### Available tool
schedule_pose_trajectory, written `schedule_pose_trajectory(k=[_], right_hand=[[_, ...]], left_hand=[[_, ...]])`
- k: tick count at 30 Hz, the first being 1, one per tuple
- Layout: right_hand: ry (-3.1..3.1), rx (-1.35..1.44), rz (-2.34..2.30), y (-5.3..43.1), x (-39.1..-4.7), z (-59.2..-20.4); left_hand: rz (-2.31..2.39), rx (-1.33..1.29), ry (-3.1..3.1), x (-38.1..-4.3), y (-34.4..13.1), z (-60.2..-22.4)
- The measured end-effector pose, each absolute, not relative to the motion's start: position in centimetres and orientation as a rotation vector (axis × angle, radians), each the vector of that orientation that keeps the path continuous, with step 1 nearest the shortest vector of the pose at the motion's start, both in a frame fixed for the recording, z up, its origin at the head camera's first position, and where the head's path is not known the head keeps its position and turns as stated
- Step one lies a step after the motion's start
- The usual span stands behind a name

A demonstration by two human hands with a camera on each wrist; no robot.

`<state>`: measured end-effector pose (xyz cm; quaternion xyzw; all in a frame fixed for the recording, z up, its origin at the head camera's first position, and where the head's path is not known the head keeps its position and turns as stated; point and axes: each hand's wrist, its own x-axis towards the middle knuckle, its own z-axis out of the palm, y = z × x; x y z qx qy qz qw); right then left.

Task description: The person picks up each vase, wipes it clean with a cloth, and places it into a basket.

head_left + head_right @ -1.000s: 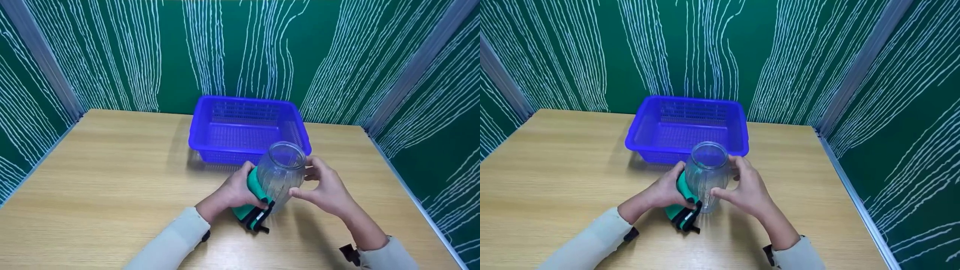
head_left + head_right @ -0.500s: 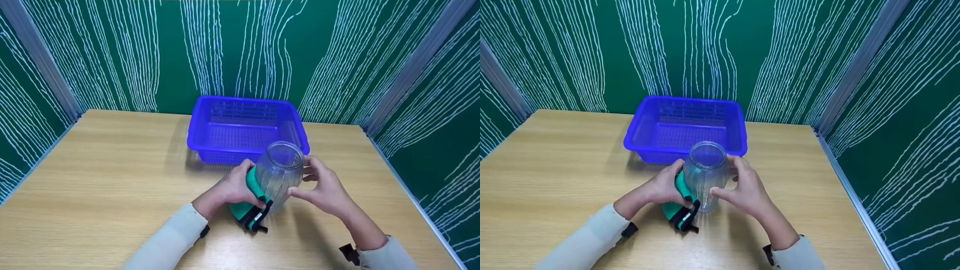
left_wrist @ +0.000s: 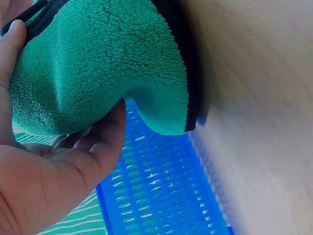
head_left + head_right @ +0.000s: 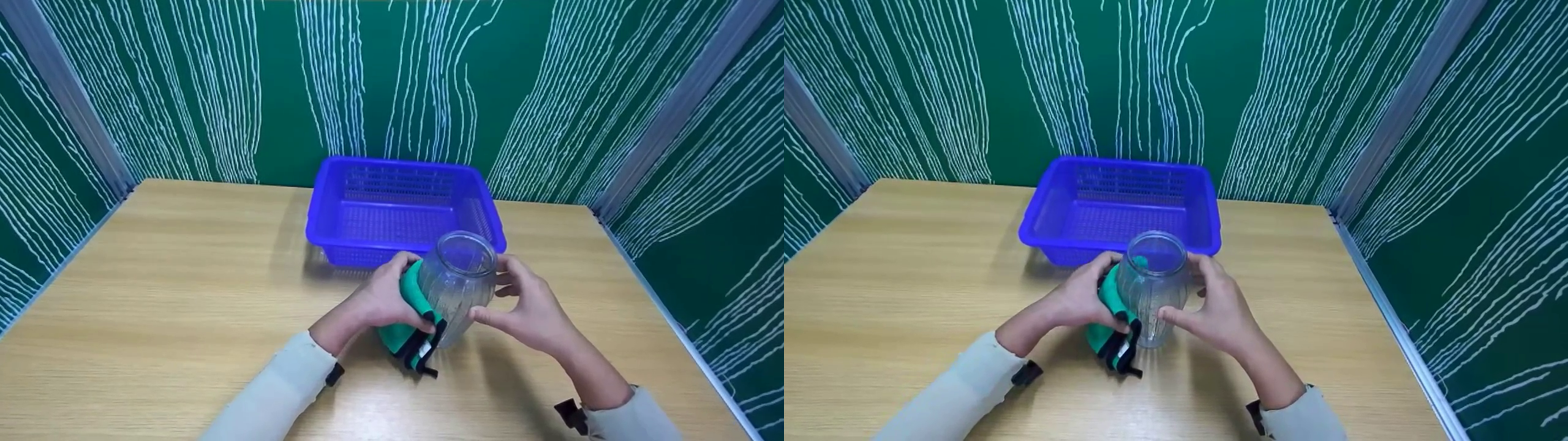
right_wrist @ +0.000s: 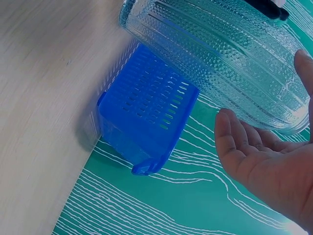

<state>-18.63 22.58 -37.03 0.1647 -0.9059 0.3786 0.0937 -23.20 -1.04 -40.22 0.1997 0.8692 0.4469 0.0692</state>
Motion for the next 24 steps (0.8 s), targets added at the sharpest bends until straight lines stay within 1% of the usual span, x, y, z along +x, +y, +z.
schedule_pose_trajectory(k=[8, 17, 24], right_hand=[[-2.702, 0.473, 1.158, 20.9, -17.0, -34.4], [-2.698, 0.501, 1.137, 22.2, -18.5, -36.8], [-2.687, 0.520, 1.141, 22.2, -18.6, -36.9]], left_hand=[[1.506, 0.657, 2.555, -23.3, -1.6, -38.6], [1.769, 0.623, 2.350, -23.1, -2.0, -36.0], [1.784, 0.649, 2.340, -22.9, -1.9, -35.7]])
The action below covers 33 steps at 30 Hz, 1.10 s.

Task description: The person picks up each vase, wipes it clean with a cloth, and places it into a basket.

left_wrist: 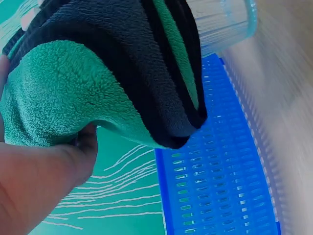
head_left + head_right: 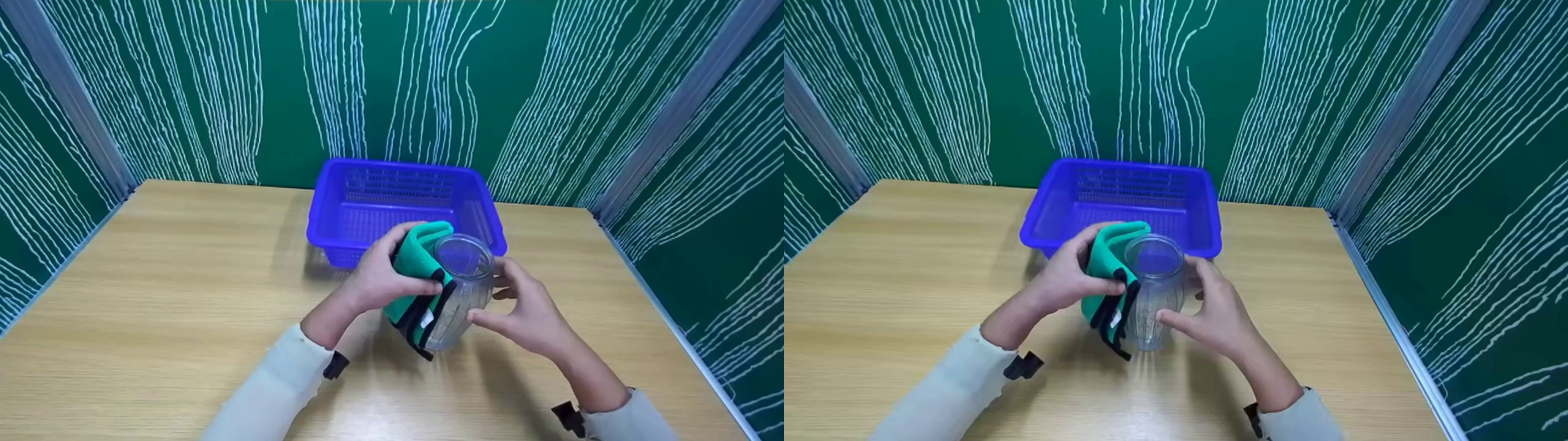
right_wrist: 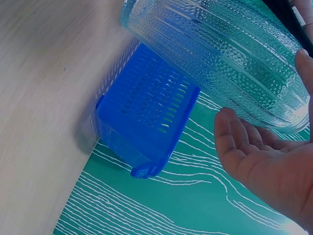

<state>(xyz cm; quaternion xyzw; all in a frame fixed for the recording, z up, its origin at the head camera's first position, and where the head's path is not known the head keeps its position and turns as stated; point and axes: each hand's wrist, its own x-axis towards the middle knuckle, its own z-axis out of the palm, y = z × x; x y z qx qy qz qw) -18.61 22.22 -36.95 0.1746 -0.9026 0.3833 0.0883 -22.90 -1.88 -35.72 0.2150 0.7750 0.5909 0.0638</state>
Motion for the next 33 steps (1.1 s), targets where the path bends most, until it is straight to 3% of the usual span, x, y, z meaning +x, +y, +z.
schedule_pose_trajectory(k=[13, 33], right_hand=[[-2.683, 0.438, 1.198, 20.4, -17.1, -35.0], [-2.713, 0.430, 1.207, 20.4, -17.2, -35.0]], left_hand=[[1.631, 0.733, 2.232, -22.0, -2.3, -34.8], [1.580, 0.690, 2.279, -23.2, -2.4, -37.3]])
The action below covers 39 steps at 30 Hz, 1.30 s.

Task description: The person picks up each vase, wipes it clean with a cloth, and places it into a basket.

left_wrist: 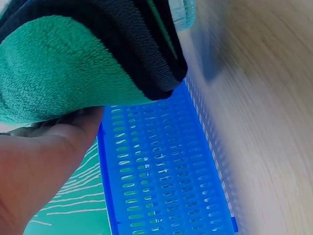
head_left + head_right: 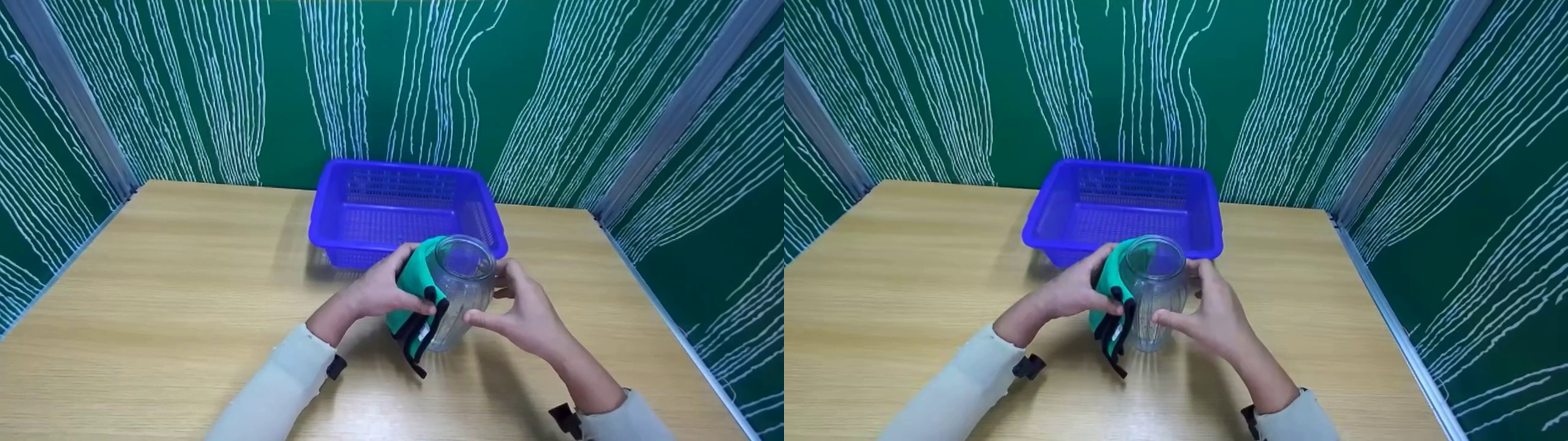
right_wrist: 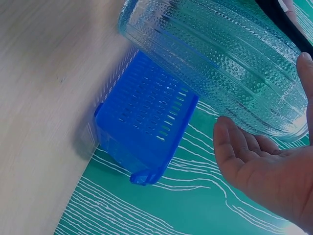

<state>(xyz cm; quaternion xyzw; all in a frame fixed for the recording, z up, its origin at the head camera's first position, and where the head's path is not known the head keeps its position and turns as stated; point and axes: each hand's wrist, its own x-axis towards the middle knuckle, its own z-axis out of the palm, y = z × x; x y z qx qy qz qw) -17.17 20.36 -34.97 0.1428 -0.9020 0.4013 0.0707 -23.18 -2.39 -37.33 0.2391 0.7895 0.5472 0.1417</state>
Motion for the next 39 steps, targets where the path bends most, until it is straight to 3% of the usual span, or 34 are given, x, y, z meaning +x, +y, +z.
schedule_pose_trajectory(k=[8, 20, 39], right_hand=[[-2.690, 0.450, 1.186, 21.4, -18.2, -36.9], [-2.719, 0.415, 1.195, 19.9, -16.6, -34.2], [-2.645, 0.453, 1.215, 21.4, -18.4, -37.3]], left_hand=[[1.529, 0.685, 2.347, -24.1, -2.3, -39.4], [1.387, 0.691, 2.442, -24.1, -2.0, -40.3], [1.143, 0.639, 2.624, -23.5, -1.6, -40.9]])
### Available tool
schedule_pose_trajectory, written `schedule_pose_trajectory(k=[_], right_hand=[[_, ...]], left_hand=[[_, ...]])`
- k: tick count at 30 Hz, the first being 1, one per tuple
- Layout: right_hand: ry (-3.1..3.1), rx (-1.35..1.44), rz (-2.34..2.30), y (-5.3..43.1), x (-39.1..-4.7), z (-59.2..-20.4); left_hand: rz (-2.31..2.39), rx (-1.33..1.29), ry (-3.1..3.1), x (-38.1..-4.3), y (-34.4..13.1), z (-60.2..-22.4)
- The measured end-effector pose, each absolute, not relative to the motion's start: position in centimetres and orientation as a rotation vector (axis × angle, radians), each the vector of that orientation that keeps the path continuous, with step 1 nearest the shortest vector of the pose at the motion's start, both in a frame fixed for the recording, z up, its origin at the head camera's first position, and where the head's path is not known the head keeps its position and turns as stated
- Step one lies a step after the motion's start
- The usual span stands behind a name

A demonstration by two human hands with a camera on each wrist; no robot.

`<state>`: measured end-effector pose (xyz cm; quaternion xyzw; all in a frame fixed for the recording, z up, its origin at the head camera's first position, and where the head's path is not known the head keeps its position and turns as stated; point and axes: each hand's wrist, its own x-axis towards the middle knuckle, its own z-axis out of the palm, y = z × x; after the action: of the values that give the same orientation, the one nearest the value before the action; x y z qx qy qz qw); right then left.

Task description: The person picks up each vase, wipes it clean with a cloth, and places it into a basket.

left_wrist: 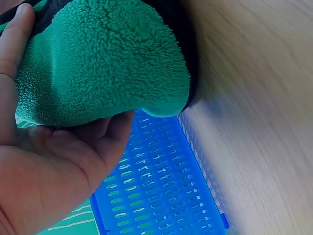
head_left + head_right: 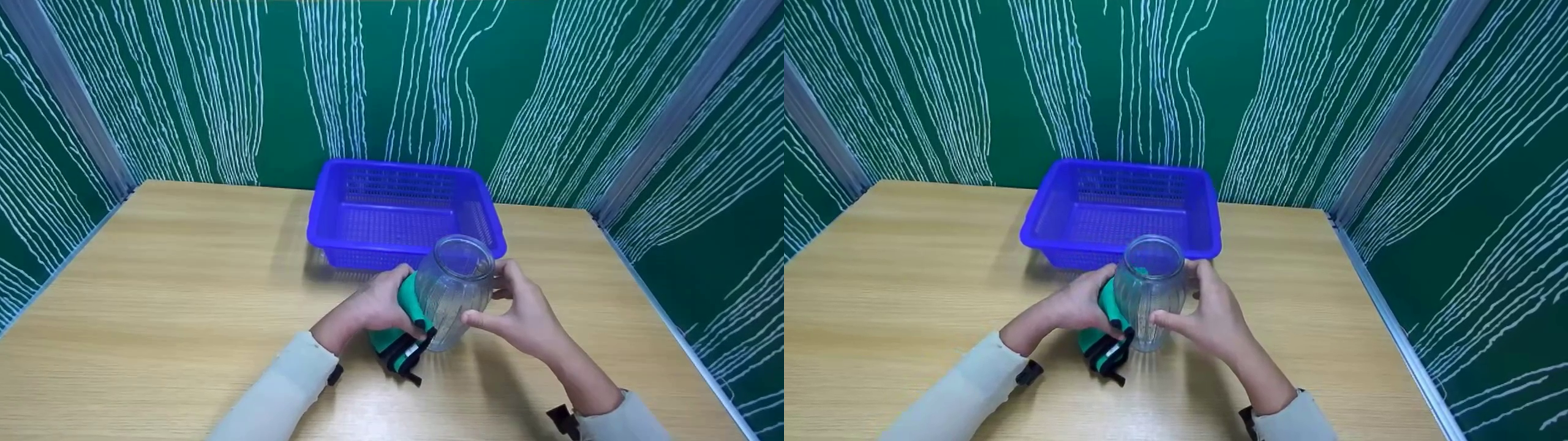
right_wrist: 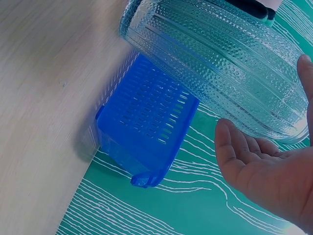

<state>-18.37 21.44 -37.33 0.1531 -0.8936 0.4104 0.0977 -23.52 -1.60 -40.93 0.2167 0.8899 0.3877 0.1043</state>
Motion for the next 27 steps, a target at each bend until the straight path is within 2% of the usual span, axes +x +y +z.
schedule_pose_trajectory(k=[16, 27], right_hand=[[-2.694, 0.451, 1.323, 20.3, -17.1, -35.0], [-2.693, 0.430, 1.219, 21.6, -18.2, -36.7]], left_hand=[[1.140, 0.628, 2.594, -23.5, -2.5, -40.1], [1.486, 0.615, 2.422, -23.6, -3.1, -39.0]])
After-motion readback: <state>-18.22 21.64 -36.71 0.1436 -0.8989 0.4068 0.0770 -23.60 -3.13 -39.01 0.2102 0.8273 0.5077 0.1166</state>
